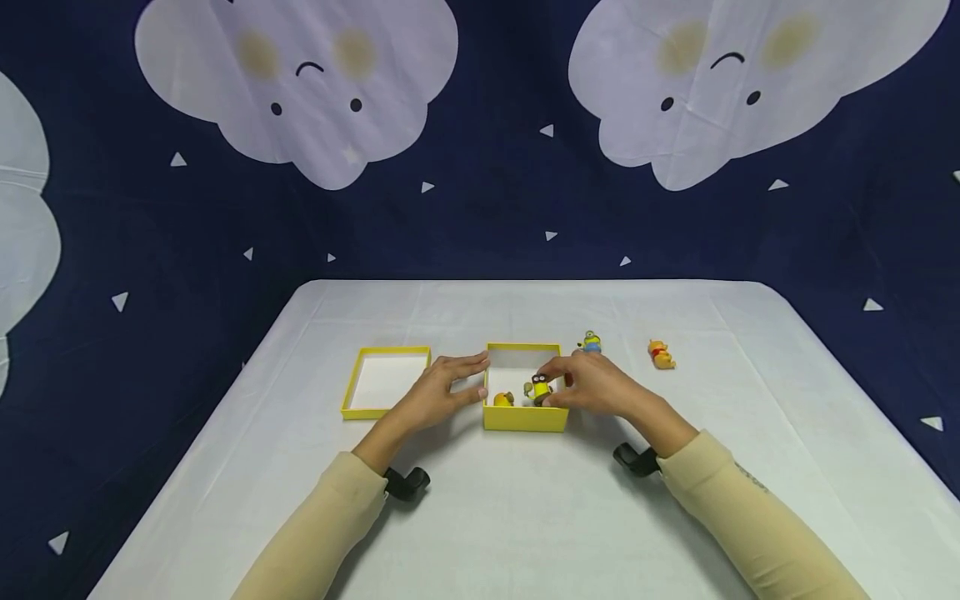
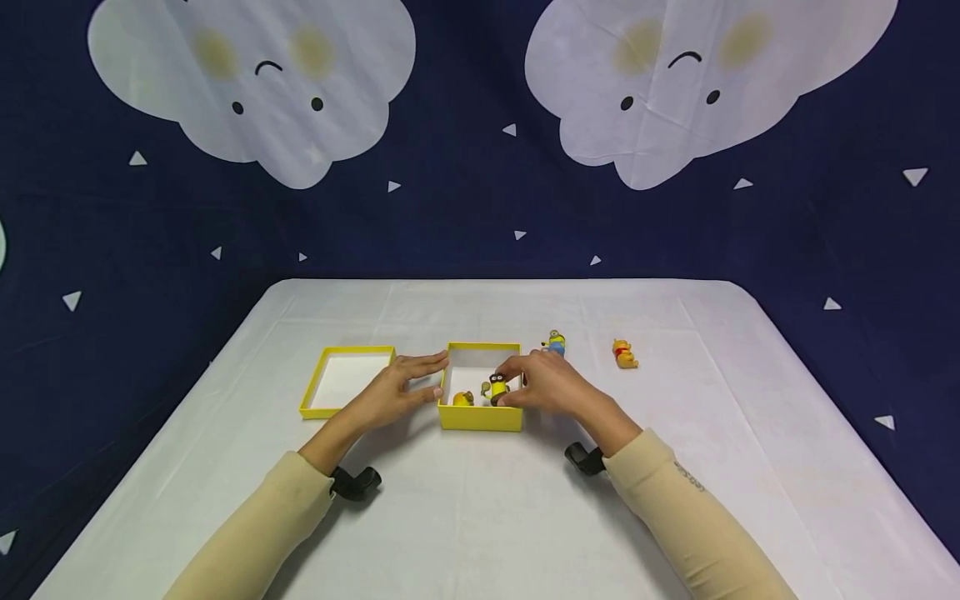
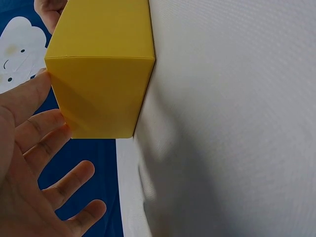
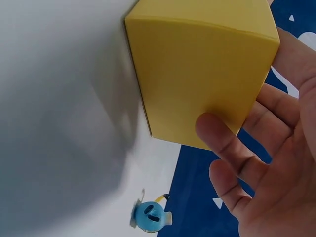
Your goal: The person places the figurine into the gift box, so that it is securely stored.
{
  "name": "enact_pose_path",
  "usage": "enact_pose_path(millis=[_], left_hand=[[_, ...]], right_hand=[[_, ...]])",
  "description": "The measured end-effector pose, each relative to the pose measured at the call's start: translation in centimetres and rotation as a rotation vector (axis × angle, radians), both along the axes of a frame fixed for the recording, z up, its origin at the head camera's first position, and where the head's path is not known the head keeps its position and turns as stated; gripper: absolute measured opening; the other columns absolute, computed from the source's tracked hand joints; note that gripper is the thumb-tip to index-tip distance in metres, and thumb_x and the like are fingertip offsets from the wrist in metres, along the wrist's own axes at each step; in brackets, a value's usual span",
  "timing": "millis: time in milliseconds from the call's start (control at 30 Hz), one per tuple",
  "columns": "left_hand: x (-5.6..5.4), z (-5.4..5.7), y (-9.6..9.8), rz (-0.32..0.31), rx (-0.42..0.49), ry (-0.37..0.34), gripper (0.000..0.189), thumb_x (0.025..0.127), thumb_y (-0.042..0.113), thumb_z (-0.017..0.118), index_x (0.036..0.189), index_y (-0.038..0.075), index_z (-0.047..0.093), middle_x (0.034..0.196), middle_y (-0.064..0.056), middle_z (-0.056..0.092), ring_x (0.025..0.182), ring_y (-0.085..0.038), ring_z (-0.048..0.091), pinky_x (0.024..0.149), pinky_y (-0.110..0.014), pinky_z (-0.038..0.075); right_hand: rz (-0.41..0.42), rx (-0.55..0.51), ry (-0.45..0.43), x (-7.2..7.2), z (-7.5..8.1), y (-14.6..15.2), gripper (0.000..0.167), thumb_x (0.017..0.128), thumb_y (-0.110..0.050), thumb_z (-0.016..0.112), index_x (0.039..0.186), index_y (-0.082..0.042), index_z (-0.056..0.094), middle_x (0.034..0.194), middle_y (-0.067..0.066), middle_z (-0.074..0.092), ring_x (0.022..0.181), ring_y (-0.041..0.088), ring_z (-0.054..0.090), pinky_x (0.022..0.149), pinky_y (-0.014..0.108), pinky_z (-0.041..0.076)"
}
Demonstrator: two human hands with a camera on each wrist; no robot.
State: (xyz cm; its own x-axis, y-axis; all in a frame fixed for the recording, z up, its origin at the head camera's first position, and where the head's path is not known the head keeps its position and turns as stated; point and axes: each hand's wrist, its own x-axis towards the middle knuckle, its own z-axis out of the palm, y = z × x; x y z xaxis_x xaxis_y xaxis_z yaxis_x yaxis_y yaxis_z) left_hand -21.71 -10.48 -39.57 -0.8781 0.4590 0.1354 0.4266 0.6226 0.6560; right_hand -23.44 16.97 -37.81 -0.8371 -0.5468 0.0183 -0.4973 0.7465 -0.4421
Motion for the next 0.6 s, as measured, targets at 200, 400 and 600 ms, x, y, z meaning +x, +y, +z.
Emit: enact_pose_path(millis=[200,400,600], left_hand=[[-0.07,-0.02,-0.01,0.007,-0.004,0.008,0.05,0.09,0.031,0.063,0.136,0.014,0.052,0.147,0.007,0.043,0.132,-0.027,0.041,0.114,-0.051,0.025],[0.0,-0.07,-0.03,-0.001,0.001,0.025,0.05,0.089,0.029,0.064,0.135,0.013,0.052,0.147,0.005,0.044,0.131,-0.028,0.042,0.113,-0.051,0.026],[0.05,-0.11,0.0,-0.004,-0.001,0.027,0.05,0.089,0.029,0.064,0.135,0.013,0.052,0.147,0.005,0.044,0.13,-0.027,0.043,0.111,-0.051,0.029]], right_hand=[[0.038,0.035,0.056,-0.26,0.05,-0.18,0.038,0.075,-0.033,0.078,0.11,-0.019,0.071,0.103,-0.007,0.073,0.067,0.007,0.047,0.065,0.024,0.038],[0.045,0.061,0.038,-0.27,-0.04,-0.49,0.036,0.077,-0.035,0.076,0.109,-0.018,0.071,0.105,-0.004,0.073,0.078,0.008,0.058,0.077,0.029,0.041],[0.06,0.064,0.017,-0.15,0.02,-0.61,0.034,0.079,-0.035,0.075,0.108,-0.019,0.071,0.103,-0.004,0.073,0.092,0.014,0.066,0.081,0.032,0.047]])
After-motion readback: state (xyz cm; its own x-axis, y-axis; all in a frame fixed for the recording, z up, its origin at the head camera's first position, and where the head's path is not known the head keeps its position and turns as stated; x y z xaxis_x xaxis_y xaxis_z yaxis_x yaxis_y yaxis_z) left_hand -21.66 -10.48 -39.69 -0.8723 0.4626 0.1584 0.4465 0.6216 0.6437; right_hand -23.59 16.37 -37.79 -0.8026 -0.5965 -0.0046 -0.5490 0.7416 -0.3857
